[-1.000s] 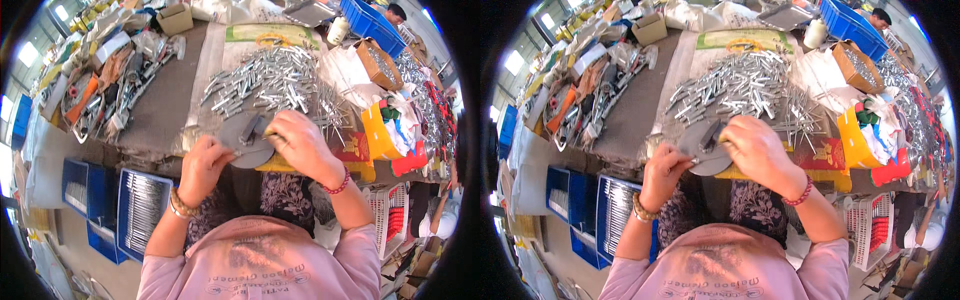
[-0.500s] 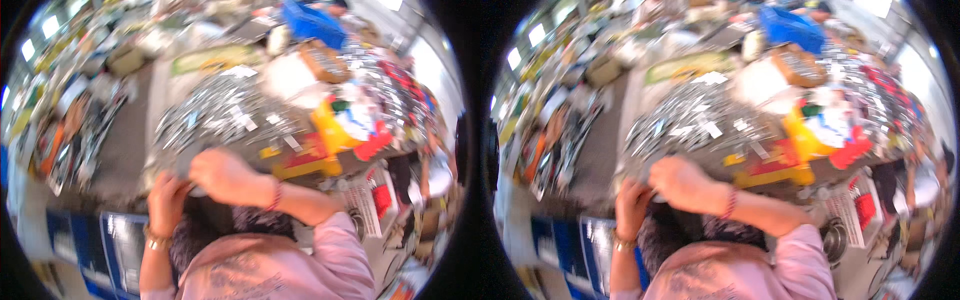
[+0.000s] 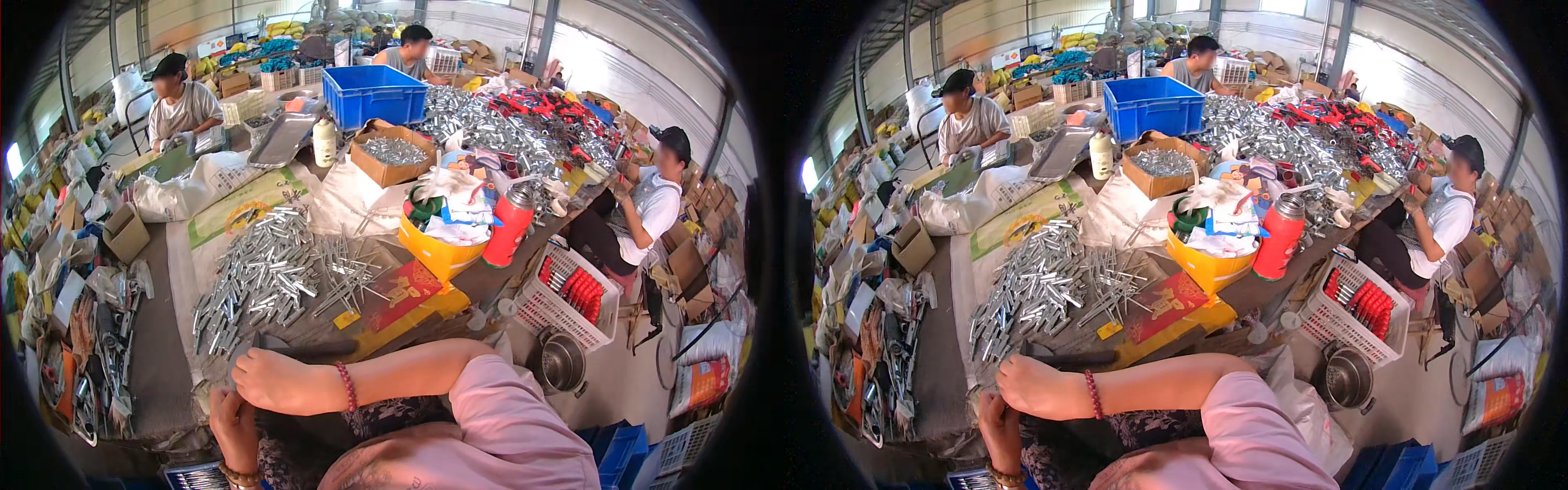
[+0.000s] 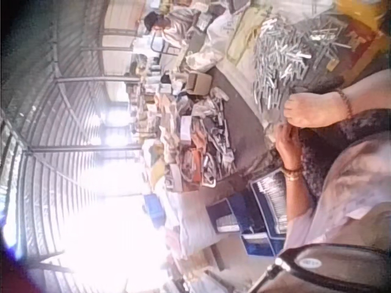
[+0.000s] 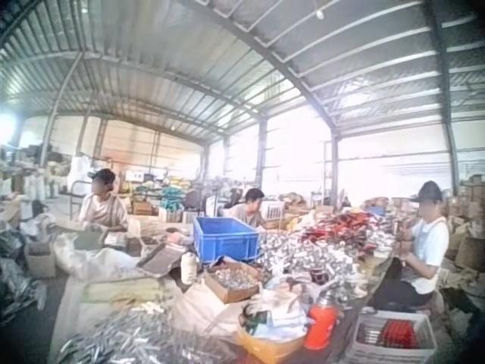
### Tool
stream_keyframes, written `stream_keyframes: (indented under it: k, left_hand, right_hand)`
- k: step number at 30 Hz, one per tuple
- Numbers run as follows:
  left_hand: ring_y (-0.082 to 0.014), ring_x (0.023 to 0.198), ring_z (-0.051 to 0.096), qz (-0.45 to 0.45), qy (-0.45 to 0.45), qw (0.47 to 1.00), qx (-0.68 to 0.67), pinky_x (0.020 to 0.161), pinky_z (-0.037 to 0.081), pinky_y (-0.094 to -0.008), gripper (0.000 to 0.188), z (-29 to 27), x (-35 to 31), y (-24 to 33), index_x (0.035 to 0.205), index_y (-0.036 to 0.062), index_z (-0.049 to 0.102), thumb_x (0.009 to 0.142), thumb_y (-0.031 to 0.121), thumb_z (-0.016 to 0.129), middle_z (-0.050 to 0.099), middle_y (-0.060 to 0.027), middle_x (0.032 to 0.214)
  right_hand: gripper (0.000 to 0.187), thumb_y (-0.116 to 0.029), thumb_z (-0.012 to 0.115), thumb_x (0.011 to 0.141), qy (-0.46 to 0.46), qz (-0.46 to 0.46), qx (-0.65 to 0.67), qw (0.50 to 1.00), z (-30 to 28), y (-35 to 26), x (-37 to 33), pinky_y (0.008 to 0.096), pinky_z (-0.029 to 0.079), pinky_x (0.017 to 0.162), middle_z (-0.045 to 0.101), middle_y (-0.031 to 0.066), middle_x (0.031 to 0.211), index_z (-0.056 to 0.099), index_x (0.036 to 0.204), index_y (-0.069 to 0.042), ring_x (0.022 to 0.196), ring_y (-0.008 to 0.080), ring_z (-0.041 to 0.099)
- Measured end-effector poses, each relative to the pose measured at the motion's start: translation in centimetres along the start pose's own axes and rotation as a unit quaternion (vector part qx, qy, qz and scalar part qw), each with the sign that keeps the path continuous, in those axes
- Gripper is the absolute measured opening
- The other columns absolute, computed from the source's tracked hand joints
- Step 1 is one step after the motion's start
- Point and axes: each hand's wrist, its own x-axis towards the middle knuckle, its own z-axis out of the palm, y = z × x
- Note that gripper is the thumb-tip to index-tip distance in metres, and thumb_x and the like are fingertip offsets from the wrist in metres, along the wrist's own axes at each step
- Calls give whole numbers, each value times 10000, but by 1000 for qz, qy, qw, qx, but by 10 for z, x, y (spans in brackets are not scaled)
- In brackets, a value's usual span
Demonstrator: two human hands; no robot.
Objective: The person is assembling or inspecting small metal parts at a workbench using a hammer and a circular metal plate.
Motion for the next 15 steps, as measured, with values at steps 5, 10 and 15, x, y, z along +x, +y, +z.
stream_keyframes:
  k: [5, 10, 15]
  left_hand:
    - [-364, 798, 562, 4, 1, 1000, -9, 699, 455, -413, 132, -1, -2, 3, 900, -36, 597, 822, -120, 663, 537, -157, 882]
    - [-349, 789, 557, 18, 4, 1000, -4, 696, 455, -402, 143, -2, -4, 2, 900, -34, 594, 819, -129, 663, 533, -147, 882]
    - [-305, 808, 580, -4, -12, 1000, -18, 717, 473, -382, 167, -5, -2, 9, 904, -19, 655, 810, -85, 778, 544, -122, 893]
  right_hand:
    - [151, -240, 685, 840, 0, -17, -48, 999, -5, -11, 3, 337, 422, 806, 649, 4, 901, 747, 834, -102, 959, 198, 594]
    - [150, -230, 672, 833, -23, -17, -81, 996, 3, -17, 5, 361, 444, 822, 671, 27, 910, 772, 810, -120, 969, 221, 620]
    - [112, -196, 684, 827, 16, 57, 124, 991, 10, -3, -14, 392, 497, 872, 670, 53, 935, 746, 818, -104, 982, 265, 638]
